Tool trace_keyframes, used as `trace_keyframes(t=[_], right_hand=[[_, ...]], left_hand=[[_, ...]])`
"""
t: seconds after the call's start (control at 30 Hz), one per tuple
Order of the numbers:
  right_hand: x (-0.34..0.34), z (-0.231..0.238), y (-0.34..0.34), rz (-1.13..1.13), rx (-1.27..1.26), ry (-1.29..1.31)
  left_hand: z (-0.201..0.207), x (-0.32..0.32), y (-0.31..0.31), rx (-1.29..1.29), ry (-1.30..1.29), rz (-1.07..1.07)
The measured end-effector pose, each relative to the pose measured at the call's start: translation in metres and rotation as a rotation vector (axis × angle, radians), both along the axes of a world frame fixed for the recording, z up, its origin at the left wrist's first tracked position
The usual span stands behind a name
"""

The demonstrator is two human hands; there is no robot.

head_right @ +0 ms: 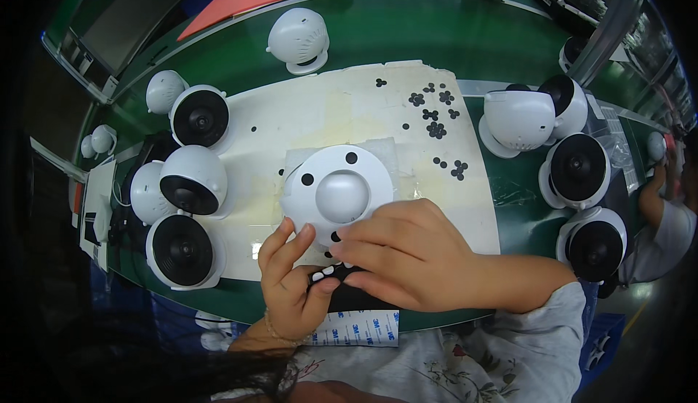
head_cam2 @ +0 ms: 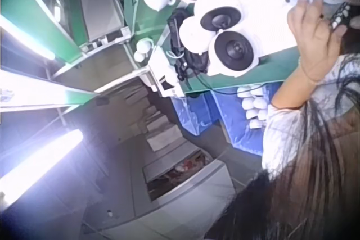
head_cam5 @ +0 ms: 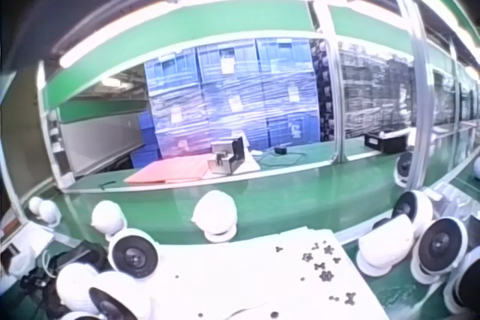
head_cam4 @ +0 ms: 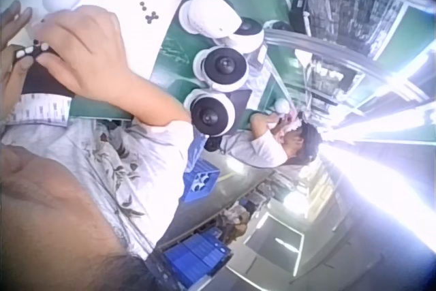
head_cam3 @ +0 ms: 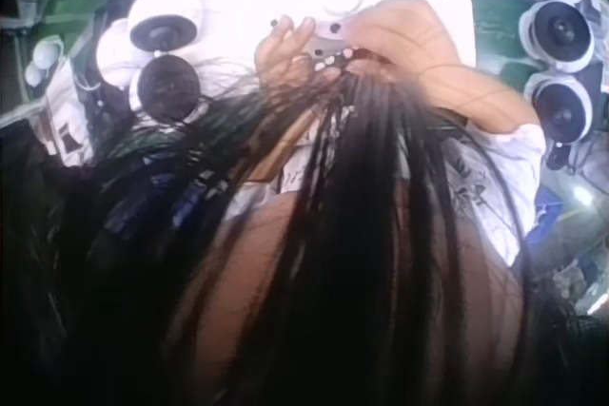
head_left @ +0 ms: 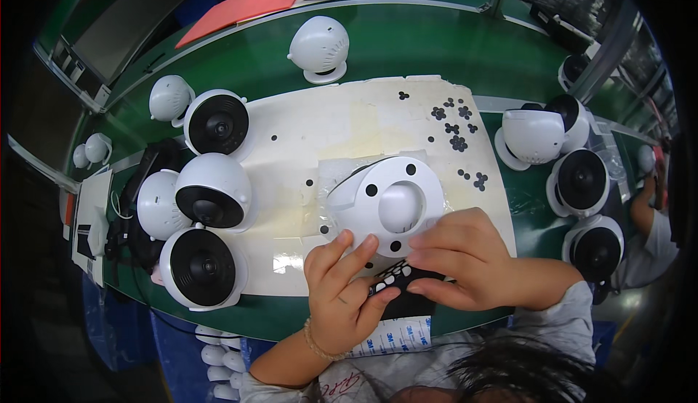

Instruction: The person is assembling white dome security cameras on a green workbench. They repeatedly pick up small black circular components from a sheet and place them into the holes on the bottom of the camera units. The person handles the cameras one by one, placing the components and then moving the finished units to the side.

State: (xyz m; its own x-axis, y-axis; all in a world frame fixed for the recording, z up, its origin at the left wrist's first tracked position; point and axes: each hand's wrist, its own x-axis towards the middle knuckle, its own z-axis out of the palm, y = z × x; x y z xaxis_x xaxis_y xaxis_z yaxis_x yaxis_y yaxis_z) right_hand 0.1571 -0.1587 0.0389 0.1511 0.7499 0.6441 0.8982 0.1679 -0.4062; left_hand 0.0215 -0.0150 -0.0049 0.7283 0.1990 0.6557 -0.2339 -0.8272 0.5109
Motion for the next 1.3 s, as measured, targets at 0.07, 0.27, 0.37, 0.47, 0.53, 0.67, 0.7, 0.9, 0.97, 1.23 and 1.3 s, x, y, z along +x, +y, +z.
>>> trace_keyframes(t=[0.07, 0.27, 0.37, 0.47, 0.53, 0.67, 0.7, 0.9, 0.97, 1.23, 1.3], right_hand=[[0.001, 0.000, 0.002, 0.022, -0.021, 0.007], [-0.001, -0.012, 0.005, 0.012, 0.081, -0.177], [-0.003, -0.019, 0.000, -0.018, 0.206, -0.366], [0.004, -0.018, -0.007, -0.014, 0.158, -0.158], [0.013, -0.015, -0.007, -0.065, 0.078, 0.041], [0.028, -0.015, -0.004, -0.130, -0.046, 0.210], [0.027, -0.014, -0.004, -0.125, -0.062, 0.207], [0.029, -0.016, -0.004, -0.100, -0.074, 0.239], [0.029, -0.017, -0.004, -0.087, -0.064, 0.275], [0.030, -0.019, -0.004, -0.127, -0.033, 0.038], [0.035, -0.019, -0.006, -0.146, 0.017, -0.204]], left_hand=[[-0.001, -0.001, 0.000, -0.010, -0.015, -0.002], [-0.003, -0.001, -0.002, 0.009, -0.013, 0.011], [-0.003, 0.000, -0.002, 0.016, -0.019, 0.017], [-0.004, 0.000, -0.001, 0.027, -0.022, 0.018], [-0.004, -0.001, -0.001, 0.037, -0.018, 0.025], [-0.002, -0.002, -0.003, 0.054, -0.006, 0.044], [-0.003, -0.001, -0.003, 0.056, -0.003, 0.048], [-0.005, -0.001, -0.002, 0.062, -0.003, 0.040], [-0.005, -0.001, -0.002, 0.062, -0.005, 0.043], [-0.005, -0.001, -0.003, 0.068, 0.002, 0.047], [-0.004, -0.001, -0.003, 0.070, 0.006, 0.051]])
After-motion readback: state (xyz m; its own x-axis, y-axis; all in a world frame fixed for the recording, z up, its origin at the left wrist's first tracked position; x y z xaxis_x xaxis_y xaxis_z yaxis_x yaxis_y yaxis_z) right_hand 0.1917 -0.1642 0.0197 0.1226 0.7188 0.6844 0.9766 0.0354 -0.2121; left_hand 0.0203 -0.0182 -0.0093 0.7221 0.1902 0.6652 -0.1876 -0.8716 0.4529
